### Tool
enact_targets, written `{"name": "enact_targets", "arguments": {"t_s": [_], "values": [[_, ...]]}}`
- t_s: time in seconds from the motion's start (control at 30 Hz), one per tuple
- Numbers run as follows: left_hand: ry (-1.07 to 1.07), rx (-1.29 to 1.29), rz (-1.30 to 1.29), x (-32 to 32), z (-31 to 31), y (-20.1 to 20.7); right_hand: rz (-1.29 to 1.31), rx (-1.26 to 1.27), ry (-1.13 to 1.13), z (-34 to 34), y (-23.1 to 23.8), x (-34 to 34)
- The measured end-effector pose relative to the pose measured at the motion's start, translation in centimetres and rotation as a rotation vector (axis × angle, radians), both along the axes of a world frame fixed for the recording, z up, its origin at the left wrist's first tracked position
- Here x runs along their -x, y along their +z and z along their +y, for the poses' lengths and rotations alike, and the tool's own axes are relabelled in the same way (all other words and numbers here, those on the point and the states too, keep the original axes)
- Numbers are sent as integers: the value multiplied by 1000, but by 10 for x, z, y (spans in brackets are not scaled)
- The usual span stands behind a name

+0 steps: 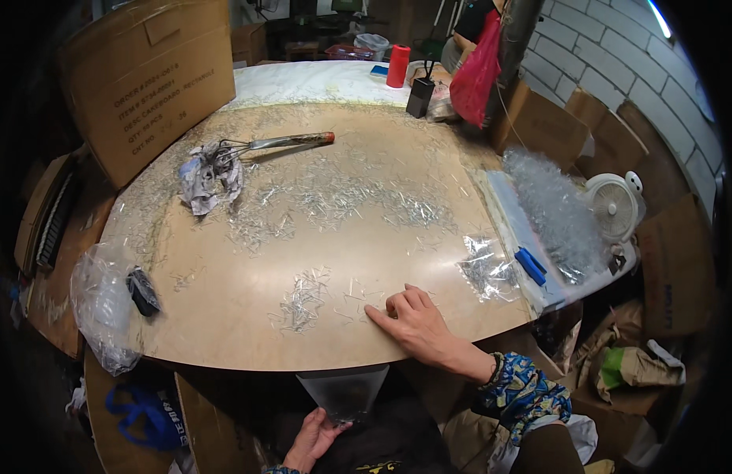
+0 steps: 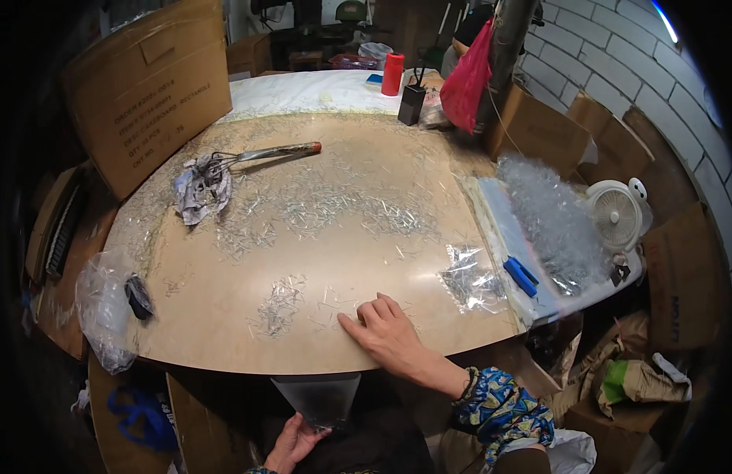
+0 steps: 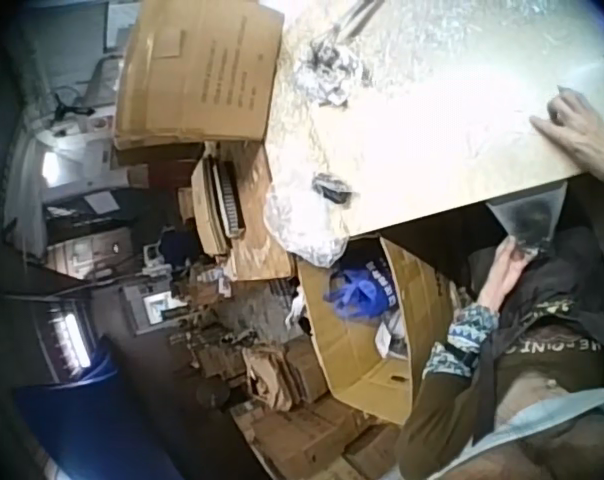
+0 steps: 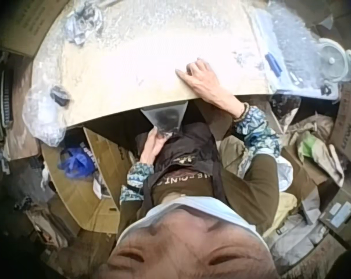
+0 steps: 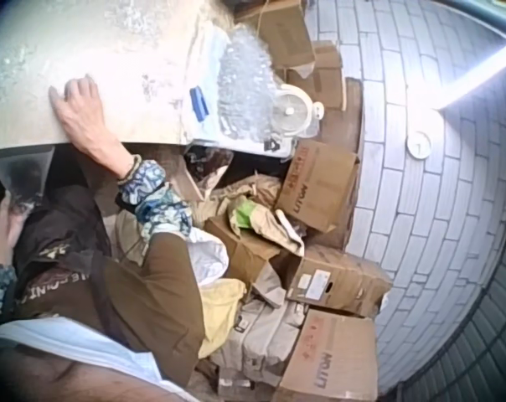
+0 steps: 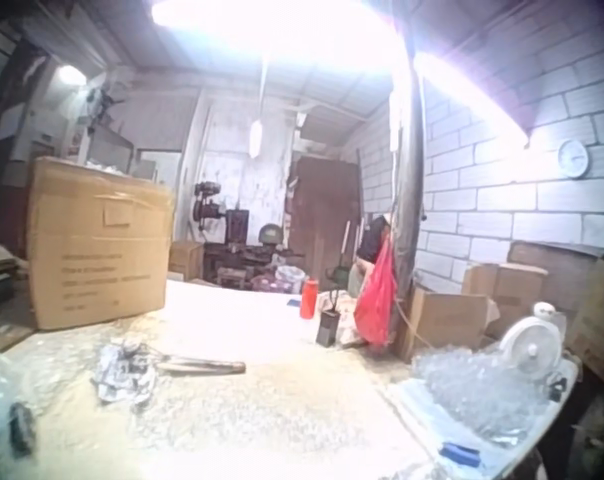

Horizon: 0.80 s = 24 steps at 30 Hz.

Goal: Sorting small metal pins on a workbench and packaging them into plastic bags.

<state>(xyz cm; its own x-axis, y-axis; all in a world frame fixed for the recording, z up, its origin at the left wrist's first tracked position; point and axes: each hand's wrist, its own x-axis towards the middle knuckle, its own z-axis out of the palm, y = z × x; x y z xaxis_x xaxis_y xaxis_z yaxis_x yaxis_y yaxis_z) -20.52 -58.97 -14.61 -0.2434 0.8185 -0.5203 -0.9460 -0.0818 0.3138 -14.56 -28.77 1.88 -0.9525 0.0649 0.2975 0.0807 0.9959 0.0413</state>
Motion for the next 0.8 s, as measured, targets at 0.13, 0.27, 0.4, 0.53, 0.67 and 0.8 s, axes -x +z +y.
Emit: {"name": "enact_targets", "arguments": {"t_s": [0.13,0.27,0.4,0.53,0.67,0.8], "values": [[30,-21,-43,-1,1,1,-62,19,33,4,6,-13],[1,-2,-9,0,0,-7,-30,20,19,12,9,-10],[48,-35,-89,0,1,1,16,-15,30,9,1,16],[38,-11,-56,0,2,4,-62,-54,60,6,0,11],[43,-2,-69,0,2,1,-158,33,62,11,8,0],[32,-18,-63,2,1,3,-99,55,79,6,9,20]]}}
